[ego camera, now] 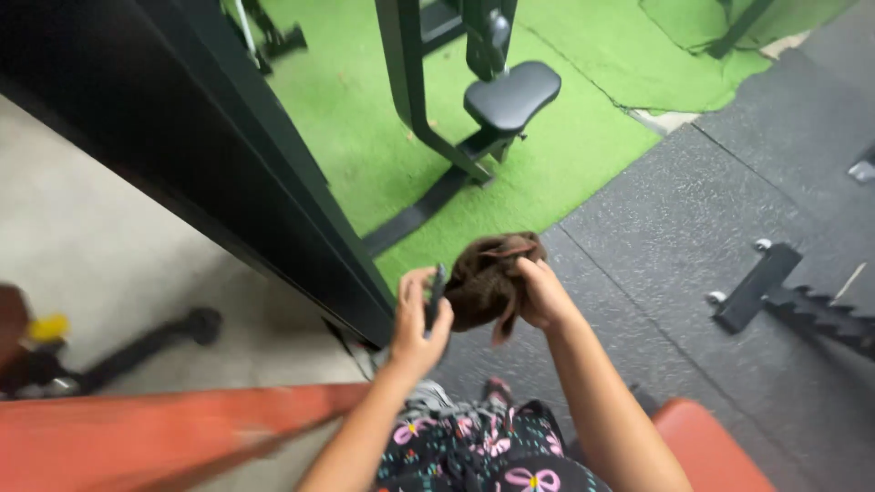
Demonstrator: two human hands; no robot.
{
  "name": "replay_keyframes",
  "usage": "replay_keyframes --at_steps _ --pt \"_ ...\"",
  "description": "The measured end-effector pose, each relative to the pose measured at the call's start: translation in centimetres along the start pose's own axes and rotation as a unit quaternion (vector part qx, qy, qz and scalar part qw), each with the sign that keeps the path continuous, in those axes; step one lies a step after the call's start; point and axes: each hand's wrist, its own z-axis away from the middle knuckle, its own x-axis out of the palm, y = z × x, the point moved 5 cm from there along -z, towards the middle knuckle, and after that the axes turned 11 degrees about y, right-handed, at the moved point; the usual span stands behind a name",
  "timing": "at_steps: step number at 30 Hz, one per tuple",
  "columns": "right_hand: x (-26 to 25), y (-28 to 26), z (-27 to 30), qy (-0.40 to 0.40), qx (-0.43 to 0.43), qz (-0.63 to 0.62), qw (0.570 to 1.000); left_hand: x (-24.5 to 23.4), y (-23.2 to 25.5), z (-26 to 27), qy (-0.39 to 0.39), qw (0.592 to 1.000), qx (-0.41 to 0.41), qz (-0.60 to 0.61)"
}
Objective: Cleaning and wiping down gym machines using a spray bottle and a cloth.
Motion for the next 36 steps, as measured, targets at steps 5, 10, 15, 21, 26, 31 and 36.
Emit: replay_keyframes --at_steps 5,10,15,21,26,31,36 --pt "-6.3 0.4 -2.5 0.001 0.003 0.031 1.000 7.0 -1.6 0.1 -0.037 0.999 -0.001 -0.002" --pt "-9.9 -1.3 -1.1 0.048 0.053 0.067 0.995 12.8 0.2 1.1 -0.112 0.993 0.029 -0.027" --pt "-9.6 -5.3 -1.1 -0.006 0.021 0.134 0.991 16.3 0.6 0.3 -0.105 0.993 0.038 -0.046" --pt "-9.8 -7.0 -3.2 -0.063 -0.003 0.141 0.988 16.4 2.5 -1.9 -0.102 0.992 0.036 -0.071" --pt "-7.7 -7.5 -4.3 -0.108 0.006 0.116 0.987 15.1 2.8 -3.5 -0.085 0.987 0.067 -0.116" --pt "-5.4 -6.7 -7.3 -0.136 0.114 0.094 0.980 12.2 2.0 -5.6 -0.030 0.989 0.054 -0.138" --pt "-3.2 -4.4 -13.3 -0.159 0.161 0.027 0.974 8.1 0.6 -8.3 0.038 0.987 0.069 -0.139"
